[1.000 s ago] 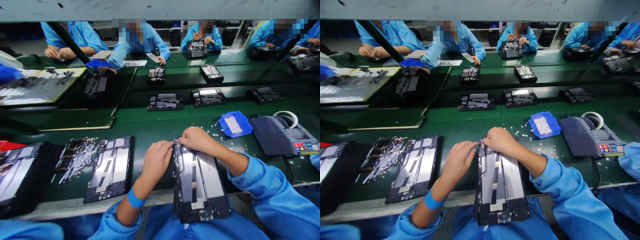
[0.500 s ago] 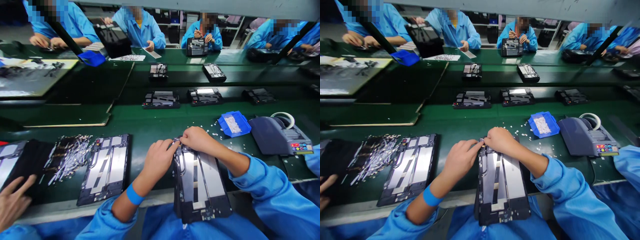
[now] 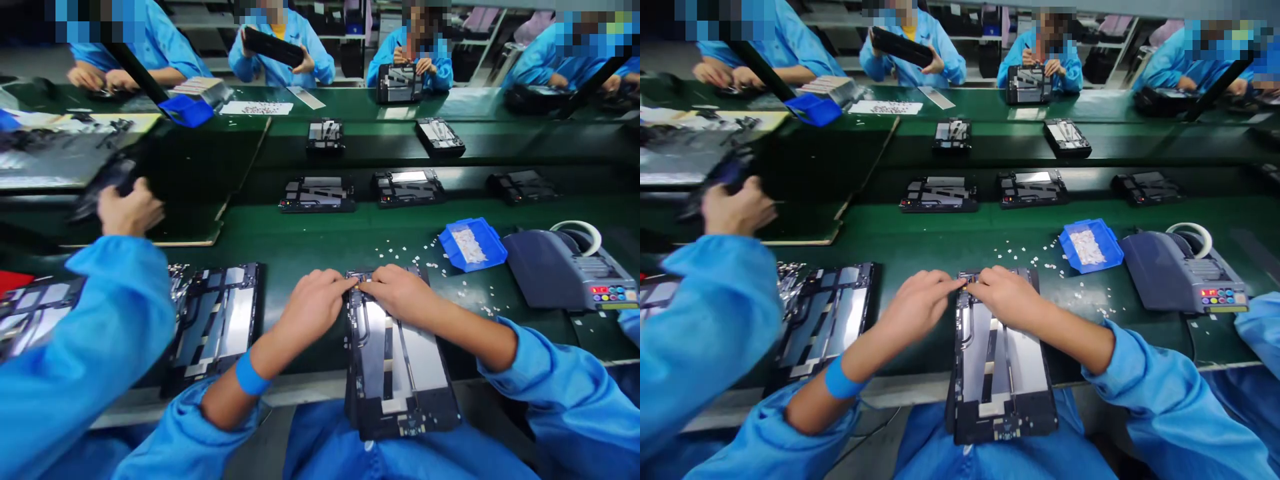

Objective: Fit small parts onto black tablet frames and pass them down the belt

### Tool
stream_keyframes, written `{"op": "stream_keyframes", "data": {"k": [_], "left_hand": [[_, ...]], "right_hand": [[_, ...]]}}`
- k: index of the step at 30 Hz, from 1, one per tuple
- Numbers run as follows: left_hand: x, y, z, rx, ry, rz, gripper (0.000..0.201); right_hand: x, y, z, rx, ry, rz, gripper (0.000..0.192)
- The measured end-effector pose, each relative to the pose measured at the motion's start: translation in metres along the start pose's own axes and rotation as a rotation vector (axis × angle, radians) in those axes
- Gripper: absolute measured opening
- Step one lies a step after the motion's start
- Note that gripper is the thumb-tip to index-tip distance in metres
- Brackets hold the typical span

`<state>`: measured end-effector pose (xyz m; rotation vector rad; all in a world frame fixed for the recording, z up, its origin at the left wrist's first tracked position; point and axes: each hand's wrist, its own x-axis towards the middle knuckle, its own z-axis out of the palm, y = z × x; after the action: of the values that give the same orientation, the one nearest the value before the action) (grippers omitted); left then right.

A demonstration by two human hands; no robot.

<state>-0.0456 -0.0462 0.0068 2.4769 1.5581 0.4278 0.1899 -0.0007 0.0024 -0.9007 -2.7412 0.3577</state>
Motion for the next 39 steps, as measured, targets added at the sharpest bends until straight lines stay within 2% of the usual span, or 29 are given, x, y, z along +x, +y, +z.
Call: {"op": "stream_keyframes", "data": {"k": [3, 6, 8, 10, 13, 16, 18, 20, 22, 23, 25, 27, 33, 36, 39], "left_hand": [[0.007, -0.007, -0.007, -0.257, 0.043, -0.06, 0.041], [0.019, -0.005, -0.01, -0.343, 0.116, -0.22, 0.035], [0.03, -0.002, -0.01, -0.366, 0.065, -0.306, 0.03], [0.041, -0.001, -0.007, -0.43, -0.046, -0.354, 0.025], [0.054, -0.003, -0.001, -0.636, -0.146, -0.431, 0.027], [0.062, -0.009, 0.004, -0.85, -0.231, -0.49, 0.039], [0.066, -0.014, 0.007, -0.854, -0.245, -0.524, 0.045], [0.068, -0.018, 0.009, -0.819, -0.256, -0.528, 0.047], [0.068, -0.02, 0.009, -0.784, -0.25, -0.519, 0.047], [0.069, -0.021, 0.009, -0.77, -0.229, -0.52, 0.045], [0.069, -0.024, 0.009, -0.757, -0.222, -0.513, 0.04], [0.069, -0.028, 0.011, -0.758, -0.2, -0.48, 0.035], [0.063, -0.041, 0.015, -0.694, -0.08, -0.358, 0.033], [0.054, -0.045, 0.009, -0.641, -0.022, -0.396, 0.04], [0.041, -0.039, -0.004, -0.608, 0.024, -0.55, 0.048]], "right_hand": [[-0.002, -0.006, -0.001, -0.106, -0.024, -0.069, 0.034], [0.005, -0.009, -0.006, -0.141, -0.082, -0.104, 0.033], [0.007, -0.007, -0.013, -0.083, -0.093, -0.107, 0.032], [-0.002, -0.003, -0.024, 0.034, -0.001, -0.069, 0.034], [-0.04, 0.003, -0.041, 0.229, 0.273, 0.101, 0.034], [-0.099, 0.017, -0.046, 0.404, 0.508, 0.469, 0.026], [-0.147, 0.035, -0.044, 0.557, 0.746, 0.793, 0.021], [-0.195, 0.057, -0.042, 0.718, 1.087, 1.059, 0.019], [-0.238, 0.078, -0.041, 0.809, 1.347, 1.194, 0.023], [-0.255, 0.087, -0.041, 0.829, 1.409, 1.229, 0.026], [-0.277, 0.103, -0.04, 0.856, 1.42, 1.271, 0.028], [-0.284, 0.117, -0.037, 0.903, 1.422, 1.298, 0.03], [-0.272, 0.151, -0.033, 0.981, 1.552, 1.338, 0.041], [-0.274, 0.146, -0.036, 1.021, 1.611, 1.327, 0.039], [-0.274, 0.117, -0.037, 1.087, 1.612, 1.277, 0.04]]}}
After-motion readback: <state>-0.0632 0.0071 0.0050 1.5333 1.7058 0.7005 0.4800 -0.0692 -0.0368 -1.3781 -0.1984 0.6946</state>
